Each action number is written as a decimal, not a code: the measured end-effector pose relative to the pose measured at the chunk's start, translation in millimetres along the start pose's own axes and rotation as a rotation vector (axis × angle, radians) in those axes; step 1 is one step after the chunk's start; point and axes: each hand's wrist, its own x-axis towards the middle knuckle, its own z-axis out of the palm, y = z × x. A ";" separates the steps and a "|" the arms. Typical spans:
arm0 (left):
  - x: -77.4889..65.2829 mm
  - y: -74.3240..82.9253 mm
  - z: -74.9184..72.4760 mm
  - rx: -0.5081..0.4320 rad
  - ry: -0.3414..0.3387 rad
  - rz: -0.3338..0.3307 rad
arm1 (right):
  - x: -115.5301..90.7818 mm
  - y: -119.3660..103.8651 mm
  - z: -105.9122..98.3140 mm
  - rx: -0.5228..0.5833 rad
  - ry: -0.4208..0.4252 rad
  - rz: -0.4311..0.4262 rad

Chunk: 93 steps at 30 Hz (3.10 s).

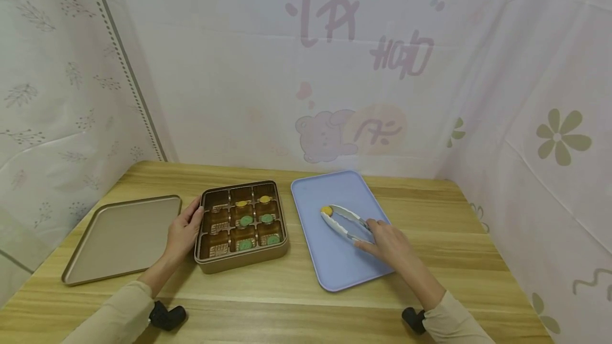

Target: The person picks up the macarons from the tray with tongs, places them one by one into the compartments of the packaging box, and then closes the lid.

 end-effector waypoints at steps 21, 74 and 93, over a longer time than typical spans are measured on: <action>0.1 -0.6 0.4 0.013 0.013 -0.001 | -0.4 -0.4 2.4 0.004 0.033 -0.012; 0.2 -0.1 0.3 0.012 0.011 -0.026 | 93.7 -116.2 -21.5 -0.003 0.028 -0.204; 1.6 -1.0 0.9 0.016 0.021 -0.024 | 130.5 -183.7 3.9 -0.089 -0.114 -0.266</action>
